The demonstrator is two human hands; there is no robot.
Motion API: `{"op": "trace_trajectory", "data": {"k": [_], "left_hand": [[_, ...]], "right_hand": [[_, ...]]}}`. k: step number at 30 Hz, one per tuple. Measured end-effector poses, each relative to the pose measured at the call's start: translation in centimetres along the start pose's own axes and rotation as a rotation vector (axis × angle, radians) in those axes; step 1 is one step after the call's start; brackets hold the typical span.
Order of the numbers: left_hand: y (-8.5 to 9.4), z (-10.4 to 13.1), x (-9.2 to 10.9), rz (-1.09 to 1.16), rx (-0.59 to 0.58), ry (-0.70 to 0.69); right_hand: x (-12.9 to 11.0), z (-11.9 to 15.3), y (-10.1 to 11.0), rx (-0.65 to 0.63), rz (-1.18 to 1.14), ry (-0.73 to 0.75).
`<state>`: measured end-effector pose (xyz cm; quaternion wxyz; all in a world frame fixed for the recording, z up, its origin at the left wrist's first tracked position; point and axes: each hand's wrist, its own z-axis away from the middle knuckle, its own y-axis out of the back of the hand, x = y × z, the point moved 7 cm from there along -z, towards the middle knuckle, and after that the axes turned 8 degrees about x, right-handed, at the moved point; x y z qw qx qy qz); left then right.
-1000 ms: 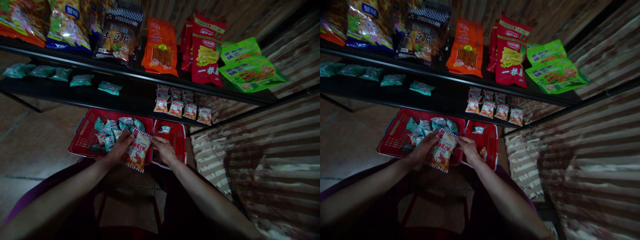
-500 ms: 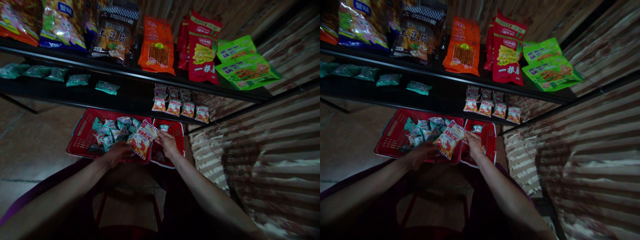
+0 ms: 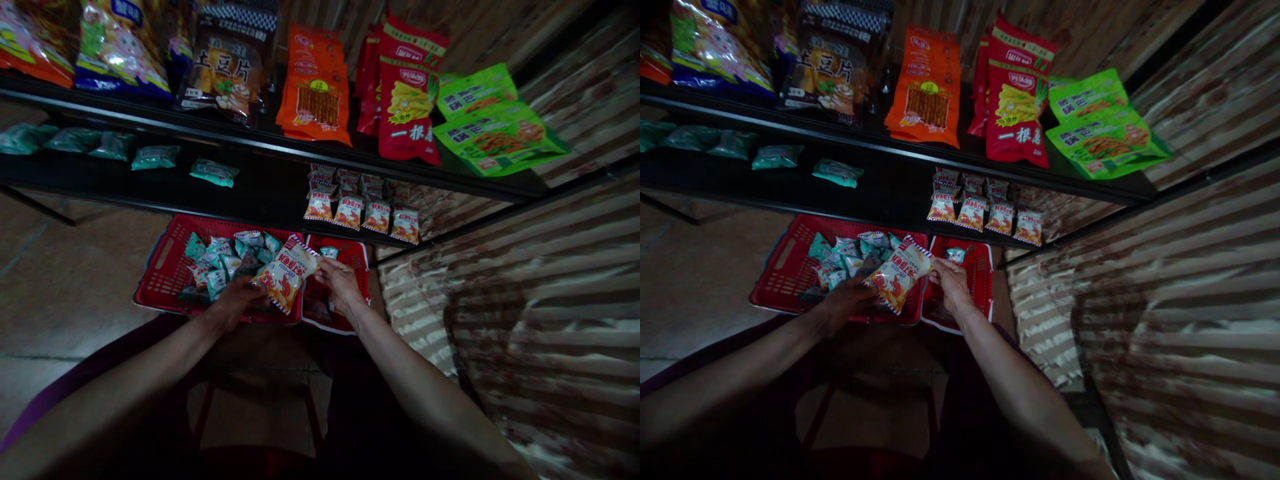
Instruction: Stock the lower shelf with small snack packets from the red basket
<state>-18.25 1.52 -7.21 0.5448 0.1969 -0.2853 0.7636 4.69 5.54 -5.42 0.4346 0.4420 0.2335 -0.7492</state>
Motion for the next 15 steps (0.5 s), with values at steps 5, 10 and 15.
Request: {"op": "trace_trajectory", "data": {"k": [5,10,15], "left_hand": [[-0.4,0.1,0.1,-0.004,-0.054,-0.018],[-0.7,0.1,0.2,0.005,-0.062,-0.022],[-1.1,0.1,0.3,0.044,-0.121,-0.018]], "right_hand": [[-0.7,-0.4,0.4,0.024,0.010,0.007],[-0.5,-0.6,0.5,0.044,-0.045,-0.028],[-0.4,-1.0,0.3,0.013,-0.088,-0.025]]}}
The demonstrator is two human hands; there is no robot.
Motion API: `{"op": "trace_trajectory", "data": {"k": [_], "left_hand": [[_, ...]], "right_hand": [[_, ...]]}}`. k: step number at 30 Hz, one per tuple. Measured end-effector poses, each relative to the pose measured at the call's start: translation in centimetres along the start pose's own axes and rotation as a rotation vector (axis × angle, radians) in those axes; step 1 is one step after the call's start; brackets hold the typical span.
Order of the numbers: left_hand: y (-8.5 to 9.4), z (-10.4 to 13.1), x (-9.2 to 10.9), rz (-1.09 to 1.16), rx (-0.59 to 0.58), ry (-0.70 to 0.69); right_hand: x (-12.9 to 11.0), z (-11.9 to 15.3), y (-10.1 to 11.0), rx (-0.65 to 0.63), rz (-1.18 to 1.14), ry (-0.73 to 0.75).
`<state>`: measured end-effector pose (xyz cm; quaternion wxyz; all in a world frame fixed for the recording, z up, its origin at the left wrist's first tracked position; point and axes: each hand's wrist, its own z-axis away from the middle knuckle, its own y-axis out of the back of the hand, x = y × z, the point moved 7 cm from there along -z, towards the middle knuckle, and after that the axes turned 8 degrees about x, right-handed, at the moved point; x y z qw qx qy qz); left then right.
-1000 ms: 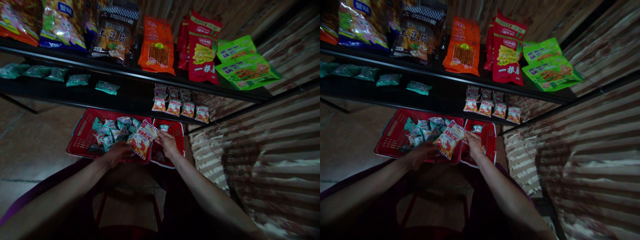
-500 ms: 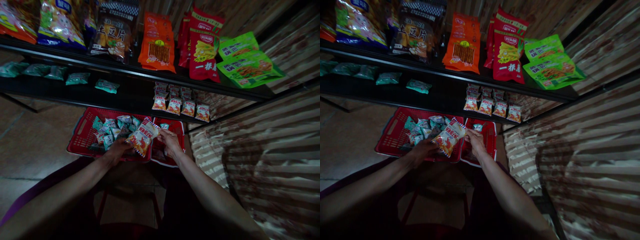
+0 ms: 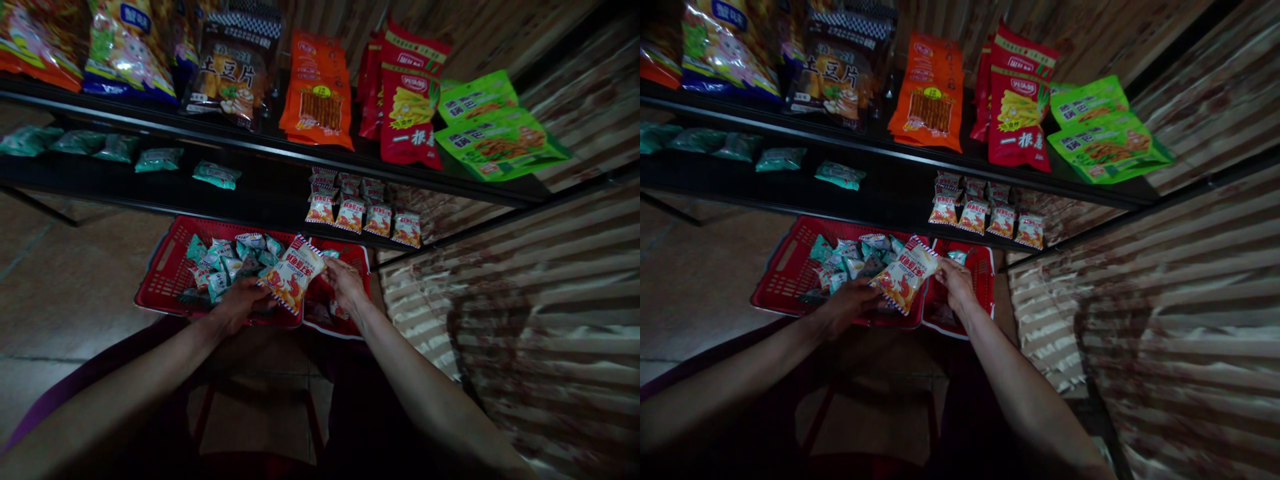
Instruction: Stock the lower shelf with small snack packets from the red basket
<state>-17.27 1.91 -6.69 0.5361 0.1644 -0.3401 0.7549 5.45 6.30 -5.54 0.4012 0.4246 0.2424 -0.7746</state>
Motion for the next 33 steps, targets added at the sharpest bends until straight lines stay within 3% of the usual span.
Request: {"op": "trace_trajectory", "data": {"k": [7,17,25,33], "left_hand": [[-0.4,0.3,-0.7,-0.045,-0.054,0.088],[-0.4,0.6,-0.4,-0.006,-0.043,0.111],[-0.2,0.2,-0.7,0.041,-0.072,0.092],[-0.2,0.1,-0.6,0.088,-0.039,0.101]], "right_hand": [[0.0,-0.7,0.1,-0.026,-0.022,0.044],[0.5,-0.8,0.3,-0.026,-0.052,-0.037],[0.5,0.1,-1.4,-0.251,-0.196,-0.167],[0.2,2.0,-2.7,-0.457,-0.181,-0.165]]}}
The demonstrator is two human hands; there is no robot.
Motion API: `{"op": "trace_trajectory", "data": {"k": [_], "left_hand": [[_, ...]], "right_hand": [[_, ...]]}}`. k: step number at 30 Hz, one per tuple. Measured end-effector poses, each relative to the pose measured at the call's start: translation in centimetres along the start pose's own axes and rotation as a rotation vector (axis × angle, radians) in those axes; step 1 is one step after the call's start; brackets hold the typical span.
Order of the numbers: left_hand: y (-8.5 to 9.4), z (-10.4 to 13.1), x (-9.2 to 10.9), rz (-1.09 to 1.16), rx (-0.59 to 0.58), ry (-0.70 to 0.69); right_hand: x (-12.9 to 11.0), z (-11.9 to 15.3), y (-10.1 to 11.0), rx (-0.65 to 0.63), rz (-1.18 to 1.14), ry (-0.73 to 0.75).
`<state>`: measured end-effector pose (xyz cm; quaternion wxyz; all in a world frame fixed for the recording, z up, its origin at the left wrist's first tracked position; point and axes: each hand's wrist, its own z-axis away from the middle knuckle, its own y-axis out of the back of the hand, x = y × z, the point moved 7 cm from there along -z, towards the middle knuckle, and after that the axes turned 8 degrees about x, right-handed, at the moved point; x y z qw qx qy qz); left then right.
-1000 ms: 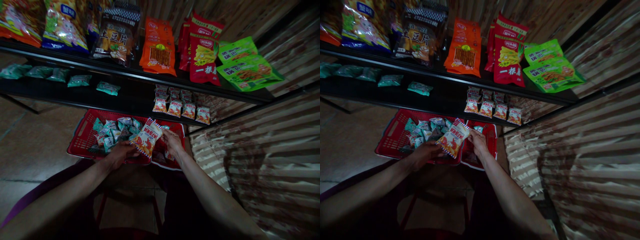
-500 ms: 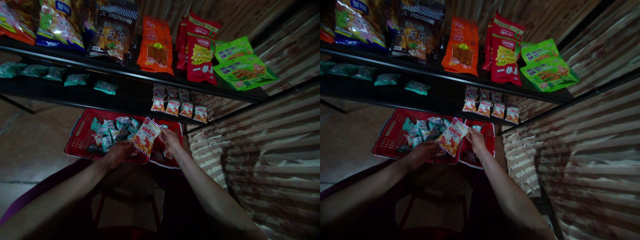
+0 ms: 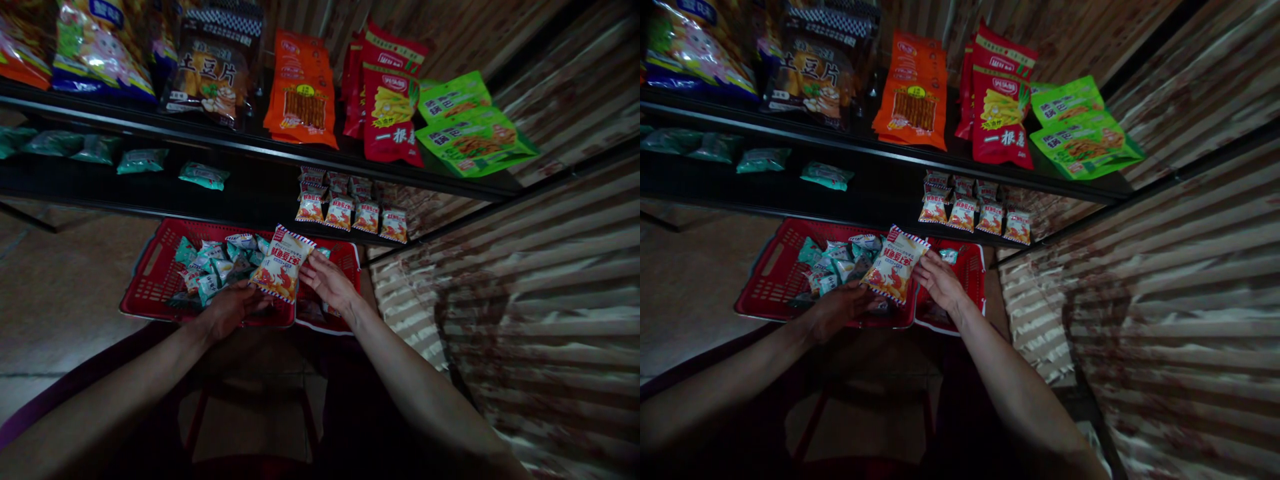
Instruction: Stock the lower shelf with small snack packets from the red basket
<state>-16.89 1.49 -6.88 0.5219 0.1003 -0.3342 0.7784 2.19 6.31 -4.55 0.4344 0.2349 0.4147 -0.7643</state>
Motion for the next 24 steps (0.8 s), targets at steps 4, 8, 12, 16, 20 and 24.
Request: {"op": "trace_trajectory", "data": {"k": [4,8,12,16,20,24], "left_hand": [[-0.3,-0.2,0.3,0.009,-0.016,-0.030],[-0.6,-0.3,0.5,0.033,-0.007,-0.043],[-0.8,-0.1,0.4,0.003,0.003,-0.030],[-0.7,0.1,0.2,-0.073,0.012,-0.023],[-0.4,0.0,0.5,-0.156,0.014,-0.079],[1.0,0.2,2.9,-0.173,0.228,-0.336]], "right_hand": [[0.8,1.0,-1.4,-0.111,0.045,-0.024],[1.8,1.5,-1.9,-0.140,0.069,-0.055],[2.3,1.6,-2.0,-0.150,0.079,-0.031],[2.1,1.7,-2.4,-0.140,0.070,0.014],[1.9,1.7,-2.5,-0.083,0.084,0.042],[1.8,1.4,-2.2,-0.005,0.142,0.130]]}}
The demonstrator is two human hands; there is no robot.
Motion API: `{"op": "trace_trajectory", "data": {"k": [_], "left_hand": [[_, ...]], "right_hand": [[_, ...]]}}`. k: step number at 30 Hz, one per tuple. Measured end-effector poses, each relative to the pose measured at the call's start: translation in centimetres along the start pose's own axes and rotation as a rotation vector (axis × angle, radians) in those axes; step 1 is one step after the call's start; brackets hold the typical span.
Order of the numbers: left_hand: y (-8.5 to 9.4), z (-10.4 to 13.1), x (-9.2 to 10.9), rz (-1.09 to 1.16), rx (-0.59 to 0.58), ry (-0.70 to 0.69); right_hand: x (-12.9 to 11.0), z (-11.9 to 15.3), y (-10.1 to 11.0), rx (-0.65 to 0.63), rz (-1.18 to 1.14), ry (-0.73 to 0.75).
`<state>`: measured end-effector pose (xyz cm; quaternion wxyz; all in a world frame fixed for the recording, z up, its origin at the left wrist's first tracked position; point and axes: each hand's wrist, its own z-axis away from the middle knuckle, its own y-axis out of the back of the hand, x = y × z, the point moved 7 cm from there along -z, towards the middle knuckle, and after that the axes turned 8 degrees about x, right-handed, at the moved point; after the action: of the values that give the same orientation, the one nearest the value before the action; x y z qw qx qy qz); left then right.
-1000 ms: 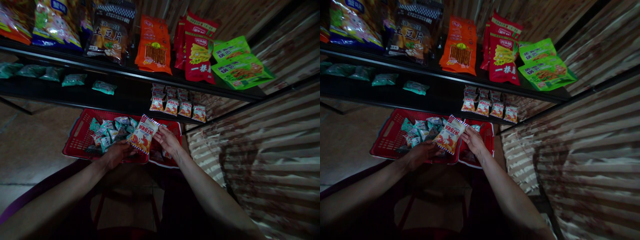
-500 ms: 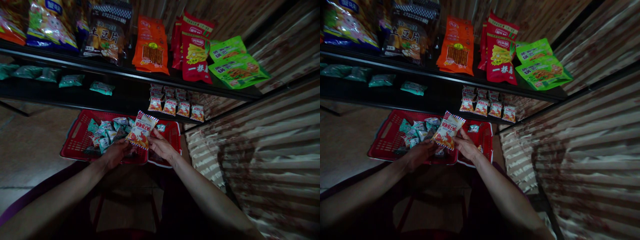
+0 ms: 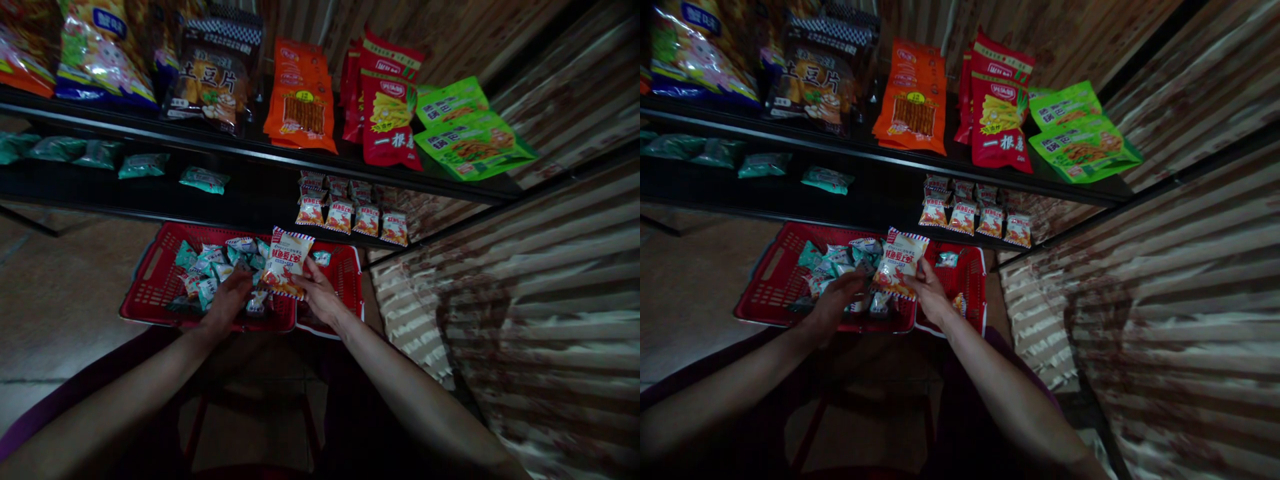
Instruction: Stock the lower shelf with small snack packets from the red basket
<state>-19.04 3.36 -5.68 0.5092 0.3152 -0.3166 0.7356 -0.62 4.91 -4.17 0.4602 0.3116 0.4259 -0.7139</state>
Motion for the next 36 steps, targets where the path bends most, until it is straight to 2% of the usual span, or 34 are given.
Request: {"op": "trace_trajectory", "data": {"k": [1,3,6,9,11,12,14,17,19,21,24,26,28,31,36], "left_hand": [[0.2,-0.1,0.6,0.004,0.045,-0.055],[-0.1,0.1,1.7,0.006,0.052,-0.129],[-1.8,0.7,2.3,-0.012,-0.041,-0.152],[-3.8,1.6,2.2,0.049,-0.199,-0.151],[-4.6,1.8,2.0,0.092,-0.284,-0.172],[-4.7,1.7,1.8,0.101,-0.289,-0.171],[-4.2,1.0,1.1,0.119,-0.228,-0.118],[-3.1,-0.1,0.4,0.218,-0.134,0.022],[-2.8,-0.1,0.5,0.278,-0.154,0.087],[-3.0,0.4,0.9,0.299,-0.242,0.139],[-3.2,1.7,0.8,0.258,-0.370,0.216],[-3.0,2.3,0.3,0.210,-0.402,0.247],[-2.9,2.6,-0.4,0.167,-0.422,0.266],[-2.9,2.6,-1.4,0.122,-0.449,0.284],[-3.0,2.4,-1.9,0.087,-0.445,0.264]], "right_hand": [[-0.1,-0.1,0.1,0.010,0.029,0.038],[-0.2,-0.2,0.2,0.027,0.115,0.128],[-0.6,0.1,0.4,0.075,0.370,0.288],[-0.9,1.2,-0.2,0.080,0.717,0.470],[-0.7,2.4,-1.4,0.007,0.898,0.597],[-0.6,3.1,-2.1,-0.046,0.965,0.656],[-0.2,4.4,-3.4,-0.162,1.051,0.749],[-0.2,5.5,-4.4,-0.293,1.053,0.797],[-0.9,5.1,-4.0,-0.251,0.962,0.779],[-2.1,4.0,-2.6,-0.091,0.803,0.714],[-2.3,1.7,-0.2,0.086,0.503,0.471],[-1.5,0.5,0.5,0.098,0.331,0.275],[-0.8,-0.1,0.6,0.067,0.229,0.149],[-0.5,-0.2,0.2,0.018,0.193,0.099],[-0.3,0.1,0.3,0.082,0.204,0.034]]}}
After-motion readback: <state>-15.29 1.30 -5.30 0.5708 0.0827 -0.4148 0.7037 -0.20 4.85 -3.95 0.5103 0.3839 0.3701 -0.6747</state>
